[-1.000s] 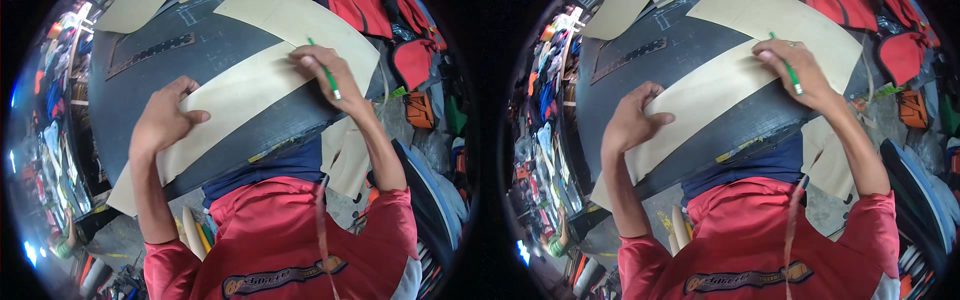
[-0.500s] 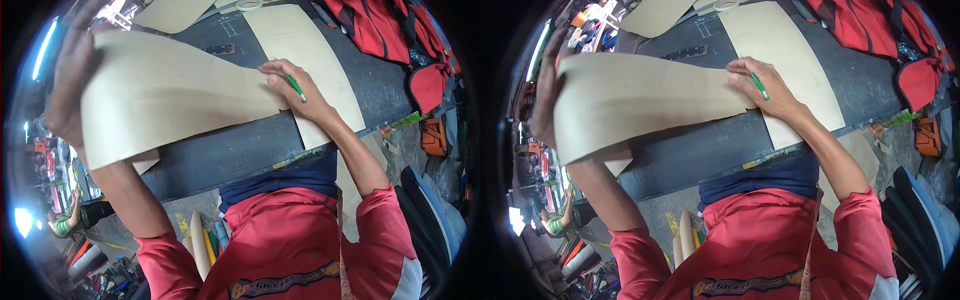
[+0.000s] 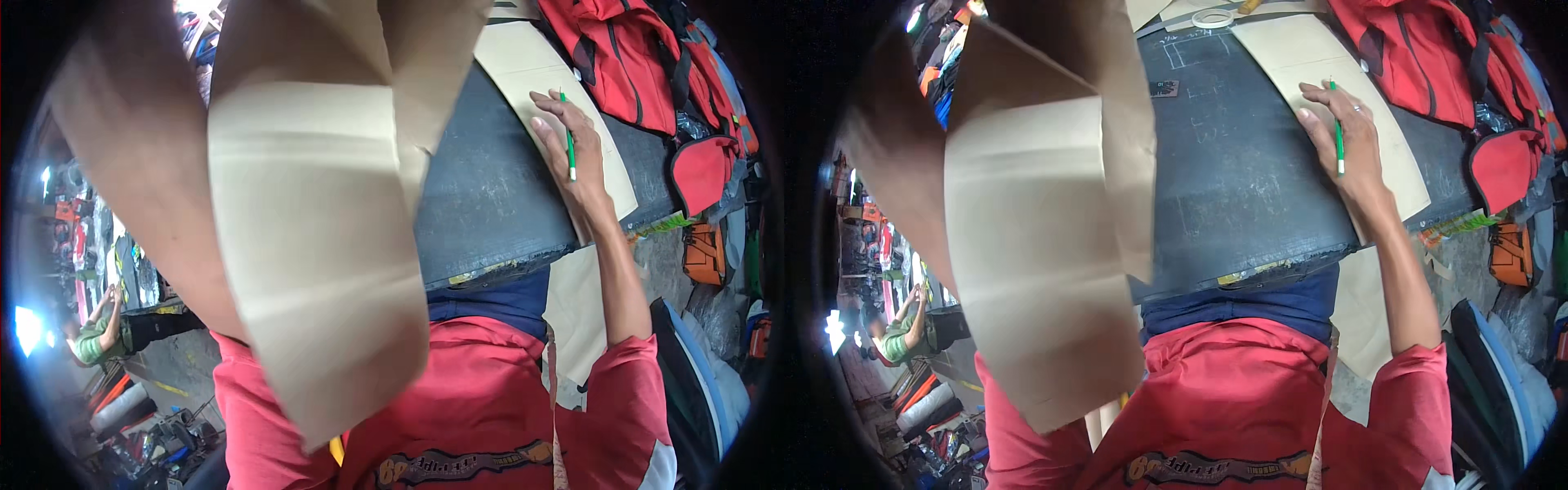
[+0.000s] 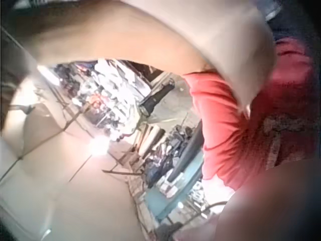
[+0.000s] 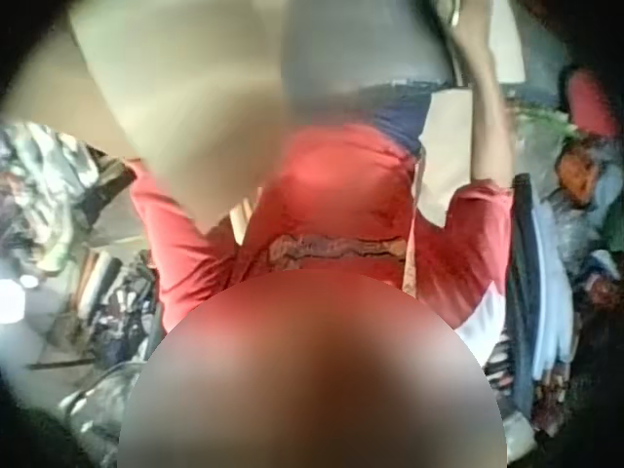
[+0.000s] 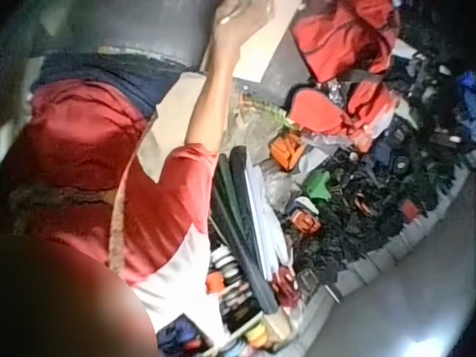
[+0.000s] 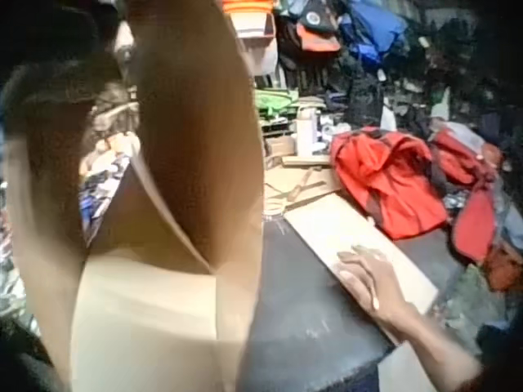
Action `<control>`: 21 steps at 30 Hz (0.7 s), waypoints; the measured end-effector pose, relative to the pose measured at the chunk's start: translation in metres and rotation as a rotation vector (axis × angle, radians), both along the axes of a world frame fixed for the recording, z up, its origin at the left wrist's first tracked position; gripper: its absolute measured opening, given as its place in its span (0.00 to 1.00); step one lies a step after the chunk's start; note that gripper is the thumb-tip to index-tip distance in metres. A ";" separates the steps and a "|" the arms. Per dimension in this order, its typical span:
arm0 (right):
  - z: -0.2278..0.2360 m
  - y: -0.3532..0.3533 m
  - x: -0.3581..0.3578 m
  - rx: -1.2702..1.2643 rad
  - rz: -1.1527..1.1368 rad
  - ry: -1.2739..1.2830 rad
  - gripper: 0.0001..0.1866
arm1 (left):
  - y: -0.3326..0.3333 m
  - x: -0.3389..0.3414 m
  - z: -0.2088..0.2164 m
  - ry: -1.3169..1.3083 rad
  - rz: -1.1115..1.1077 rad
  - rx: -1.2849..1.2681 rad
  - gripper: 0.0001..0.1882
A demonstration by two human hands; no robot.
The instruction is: The person is measuring and marking a long strip of light-colored material on a workbench using a pencil and measuring tape.
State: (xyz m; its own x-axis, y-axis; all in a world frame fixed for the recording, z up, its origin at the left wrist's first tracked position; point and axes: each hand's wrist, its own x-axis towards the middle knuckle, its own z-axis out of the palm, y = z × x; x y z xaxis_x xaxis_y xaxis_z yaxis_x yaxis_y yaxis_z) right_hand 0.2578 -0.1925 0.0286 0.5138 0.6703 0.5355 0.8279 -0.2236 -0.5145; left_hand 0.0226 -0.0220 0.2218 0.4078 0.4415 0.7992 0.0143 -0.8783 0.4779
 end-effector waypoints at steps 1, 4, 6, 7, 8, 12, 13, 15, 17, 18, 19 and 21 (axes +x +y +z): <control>0.009 0.006 -0.022 0.059 0.011 0.201 0.18 | -0.004 -0.003 0.000 0.024 0.009 -0.021 0.20; 0.019 0.008 -0.094 0.441 0.354 0.833 0.26 | 0.030 0.001 0.005 0.076 0.001 -0.104 0.21; 0.022 0.024 -0.145 0.423 0.614 0.685 0.56 | 0.065 -0.007 0.019 0.108 0.022 -0.143 0.21; 0.024 0.036 -0.176 0.463 0.701 0.800 0.62 | 0.143 -0.031 0.041 0.115 0.032 -0.155 0.21; 0.023 0.041 -0.196 0.429 0.694 0.965 0.67 | 0.210 -0.026 0.044 0.119 -0.008 -0.195 0.21; 0.014 0.076 -0.251 0.528 0.728 1.605 0.64 | 0.119 0.008 0.046 0.159 -0.040 -0.265 0.22; 0.011 0.082 -0.260 0.464 0.708 1.662 0.60 | 0.118 0.005 0.055 0.158 -0.035 -0.274 0.22; 0.011 0.093 -0.270 0.422 0.745 1.613 0.55 | 0.077 0.021 0.048 -0.017 -0.092 -0.312 0.12; 0.010 0.103 -0.277 0.451 0.768 1.518 0.49 | 0.075 0.023 0.050 -0.106 -0.179 -0.392 0.11; 0.009 0.112 -0.281 0.502 0.716 1.479 0.47 | 0.075 0.026 0.049 -0.183 -0.270 -0.484 0.10; 0.007 0.116 -0.282 0.553 0.665 1.439 0.45 | 0.084 0.023 0.053 -0.185 -0.423 -0.553 0.08; 0.012 0.114 -0.274 0.496 0.669 1.529 0.45 | 0.079 0.028 0.054 -0.329 -0.521 -0.614 0.07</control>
State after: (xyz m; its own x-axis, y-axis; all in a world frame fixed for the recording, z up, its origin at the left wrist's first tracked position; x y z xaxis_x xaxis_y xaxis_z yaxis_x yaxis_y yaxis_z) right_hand -0.0158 -0.0789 0.0404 0.4359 0.8968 0.0756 -0.5538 0.3335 -0.7629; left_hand 0.0502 0.0575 0.2759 0.4680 0.6546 0.5937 -0.5404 -0.3196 0.7783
